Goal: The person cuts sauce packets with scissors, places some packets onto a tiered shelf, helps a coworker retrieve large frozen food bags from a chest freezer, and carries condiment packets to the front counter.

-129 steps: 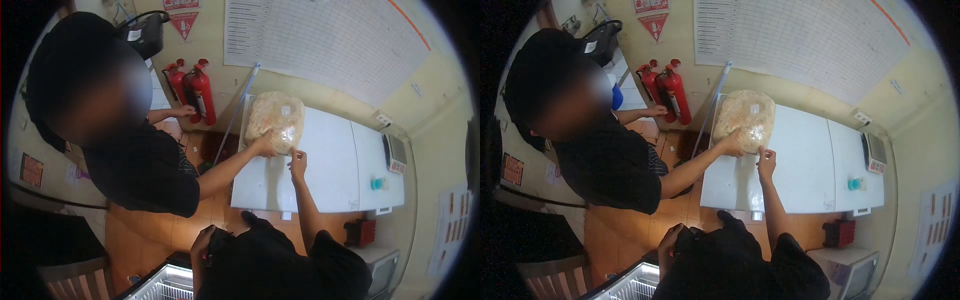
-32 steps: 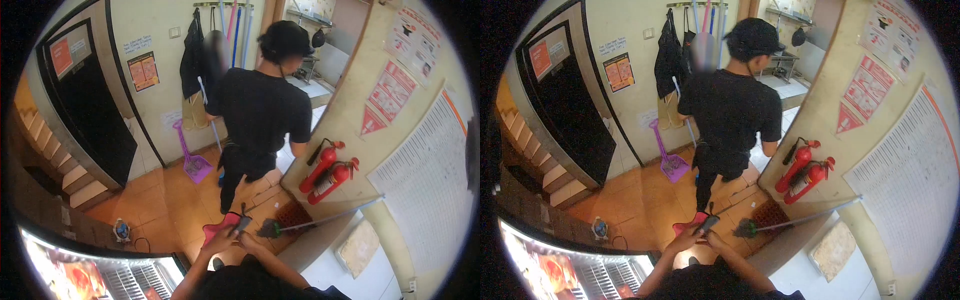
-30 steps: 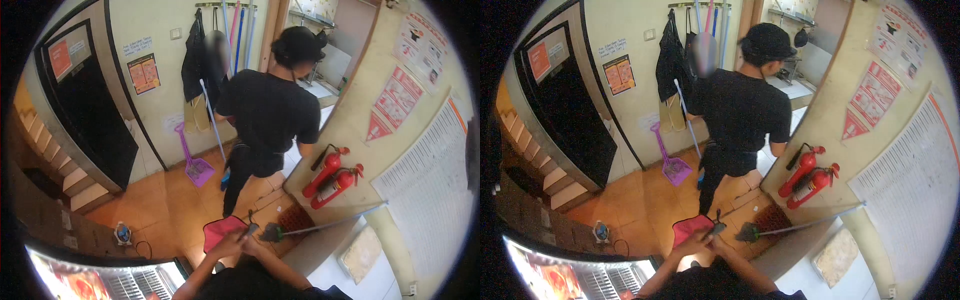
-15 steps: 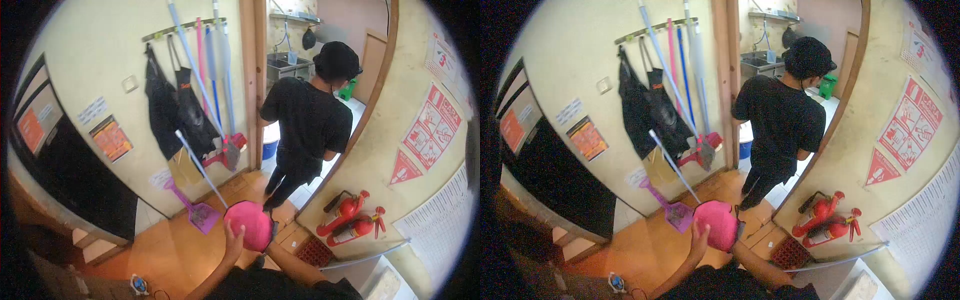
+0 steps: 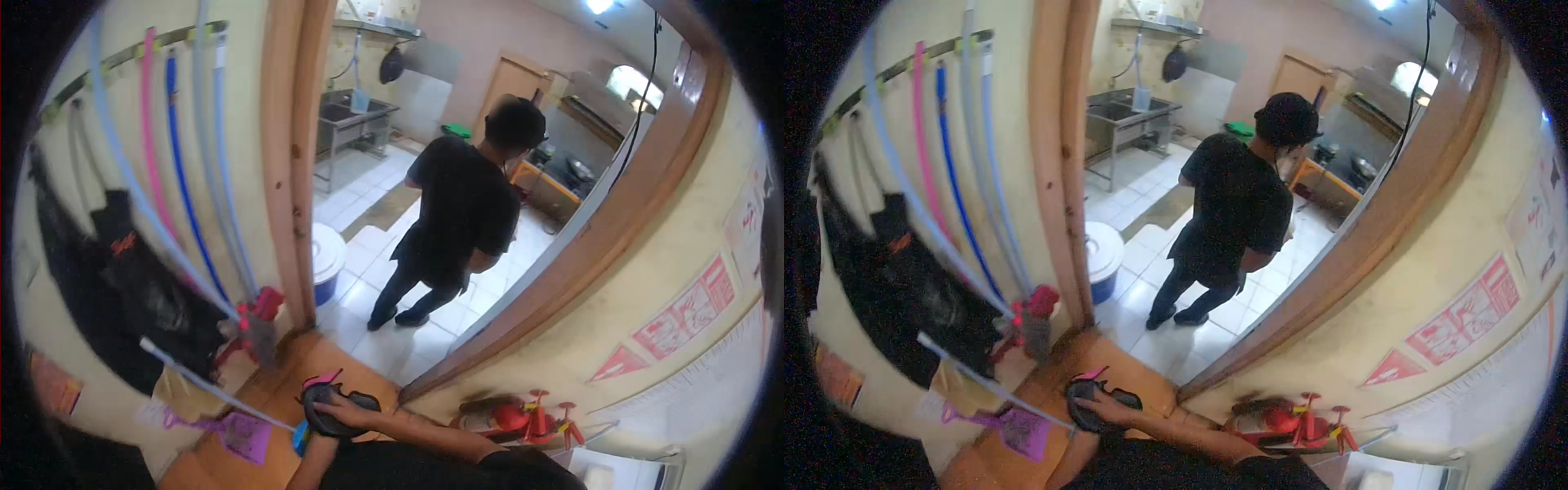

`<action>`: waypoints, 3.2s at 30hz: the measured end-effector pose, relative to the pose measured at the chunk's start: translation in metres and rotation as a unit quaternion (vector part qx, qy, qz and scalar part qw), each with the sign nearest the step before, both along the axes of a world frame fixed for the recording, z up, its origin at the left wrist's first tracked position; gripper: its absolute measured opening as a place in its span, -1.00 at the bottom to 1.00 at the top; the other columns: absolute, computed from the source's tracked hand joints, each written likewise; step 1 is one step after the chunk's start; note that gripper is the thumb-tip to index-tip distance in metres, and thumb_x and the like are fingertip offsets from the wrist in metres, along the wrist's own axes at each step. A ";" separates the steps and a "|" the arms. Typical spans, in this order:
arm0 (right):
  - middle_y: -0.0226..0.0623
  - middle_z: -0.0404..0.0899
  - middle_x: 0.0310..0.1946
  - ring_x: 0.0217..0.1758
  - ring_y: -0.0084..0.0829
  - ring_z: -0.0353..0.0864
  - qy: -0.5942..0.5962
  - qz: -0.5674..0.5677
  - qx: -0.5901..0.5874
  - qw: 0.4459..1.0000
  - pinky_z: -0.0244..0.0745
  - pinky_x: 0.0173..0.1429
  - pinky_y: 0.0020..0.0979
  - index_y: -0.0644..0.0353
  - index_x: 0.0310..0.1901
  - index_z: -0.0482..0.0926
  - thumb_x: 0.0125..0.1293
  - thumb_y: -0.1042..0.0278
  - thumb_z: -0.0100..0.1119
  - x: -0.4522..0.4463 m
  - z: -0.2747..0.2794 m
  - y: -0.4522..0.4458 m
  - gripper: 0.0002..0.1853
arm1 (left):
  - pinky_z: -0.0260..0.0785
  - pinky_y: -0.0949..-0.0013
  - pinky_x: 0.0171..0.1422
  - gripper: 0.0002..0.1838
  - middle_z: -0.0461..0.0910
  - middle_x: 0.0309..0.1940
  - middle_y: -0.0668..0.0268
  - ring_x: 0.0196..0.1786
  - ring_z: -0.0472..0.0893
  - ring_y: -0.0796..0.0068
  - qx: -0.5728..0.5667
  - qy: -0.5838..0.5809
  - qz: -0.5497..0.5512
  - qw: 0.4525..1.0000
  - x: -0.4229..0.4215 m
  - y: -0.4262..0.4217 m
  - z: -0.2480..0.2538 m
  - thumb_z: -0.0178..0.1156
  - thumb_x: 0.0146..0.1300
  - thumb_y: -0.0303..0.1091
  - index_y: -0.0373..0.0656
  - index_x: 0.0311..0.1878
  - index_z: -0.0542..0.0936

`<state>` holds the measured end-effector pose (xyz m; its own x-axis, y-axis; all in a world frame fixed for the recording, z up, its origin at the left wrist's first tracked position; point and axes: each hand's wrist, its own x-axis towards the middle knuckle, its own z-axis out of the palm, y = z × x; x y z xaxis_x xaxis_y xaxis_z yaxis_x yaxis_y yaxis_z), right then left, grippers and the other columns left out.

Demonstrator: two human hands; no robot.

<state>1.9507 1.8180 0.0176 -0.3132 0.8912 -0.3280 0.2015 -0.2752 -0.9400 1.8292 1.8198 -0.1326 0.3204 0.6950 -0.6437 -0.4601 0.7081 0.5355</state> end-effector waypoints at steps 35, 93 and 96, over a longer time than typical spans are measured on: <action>0.13 0.67 -0.17 -0.04 0.14 0.65 -0.281 -0.164 0.147 0.934 0.50 0.06 0.05 0.25 -0.08 0.67 0.26 0.42 0.11 0.658 -0.120 0.597 -0.75 | 0.39 0.29 -0.33 -0.52 0.49 -0.49 0.46 -0.42 0.47 0.55 0.588 0.300 -0.492 0.567 0.679 0.743 -0.134 0.46 -0.16 0.19 0.04 -0.36 0.56; 0.00 0.65 -0.38 -0.23 0.08 0.65 -0.257 -0.299 0.028 0.919 0.47 -0.11 0.03 0.22 -0.27 0.62 0.41 0.10 0.06 1.873 -0.085 0.826 -0.67 | 0.52 0.19 0.03 -0.54 0.61 -0.03 0.26 0.01 0.62 0.36 0.383 0.181 -0.601 0.678 1.978 1.040 -0.136 0.08 0.33 0.06 -0.09 0.07 0.60; -0.11 0.62 -0.50 -0.38 -0.07 0.64 -0.180 -0.339 0.105 0.917 0.48 -0.21 -0.12 0.24 -0.36 0.63 0.41 -0.03 0.14 1.934 -0.065 0.819 -0.57 | 0.51 0.16 0.11 -0.51 0.59 0.06 0.20 0.10 0.60 0.34 0.232 0.045 -0.559 0.795 2.034 1.044 -0.103 0.05 0.37 0.04 -0.12 0.15 0.57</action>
<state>3.8845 2.6371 -0.0478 0.4313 0.8966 -0.1002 0.3582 -0.2721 -0.8931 3.8632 2.8638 -0.2357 0.8713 0.1781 -0.4574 0.3734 0.3643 0.8531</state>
